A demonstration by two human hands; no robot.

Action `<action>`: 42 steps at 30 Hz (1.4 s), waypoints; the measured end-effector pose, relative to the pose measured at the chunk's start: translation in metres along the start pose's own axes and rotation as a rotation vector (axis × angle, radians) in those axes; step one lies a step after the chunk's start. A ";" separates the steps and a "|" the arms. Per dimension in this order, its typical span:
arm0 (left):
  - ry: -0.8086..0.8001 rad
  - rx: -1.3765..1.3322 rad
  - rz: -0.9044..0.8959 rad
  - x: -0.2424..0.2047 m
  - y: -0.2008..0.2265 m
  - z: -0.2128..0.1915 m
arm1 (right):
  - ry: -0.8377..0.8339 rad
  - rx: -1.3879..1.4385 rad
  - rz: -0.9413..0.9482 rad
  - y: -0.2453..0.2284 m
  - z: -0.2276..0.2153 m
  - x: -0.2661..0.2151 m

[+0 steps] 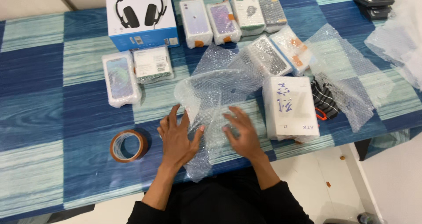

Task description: The person wraps a boxed item in bubble wrap, secures the ends with tape, and cuts the tape using scissors.

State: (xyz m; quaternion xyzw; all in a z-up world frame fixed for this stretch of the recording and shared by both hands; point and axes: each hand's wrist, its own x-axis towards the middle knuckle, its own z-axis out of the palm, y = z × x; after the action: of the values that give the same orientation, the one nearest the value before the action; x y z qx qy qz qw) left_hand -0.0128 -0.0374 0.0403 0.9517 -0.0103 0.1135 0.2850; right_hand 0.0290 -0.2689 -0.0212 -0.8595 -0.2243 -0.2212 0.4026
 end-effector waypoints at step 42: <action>-0.253 0.318 -0.181 -0.009 -0.117 -0.002 | 0.042 -0.634 0.544 0.008 -0.125 0.011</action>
State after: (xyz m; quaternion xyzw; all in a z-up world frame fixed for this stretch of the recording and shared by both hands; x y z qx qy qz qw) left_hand -0.0120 0.0613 -0.0231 0.9884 0.0577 -0.0325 0.1369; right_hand 0.0178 -0.3701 0.0525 -0.9641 0.0984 -0.1822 0.1662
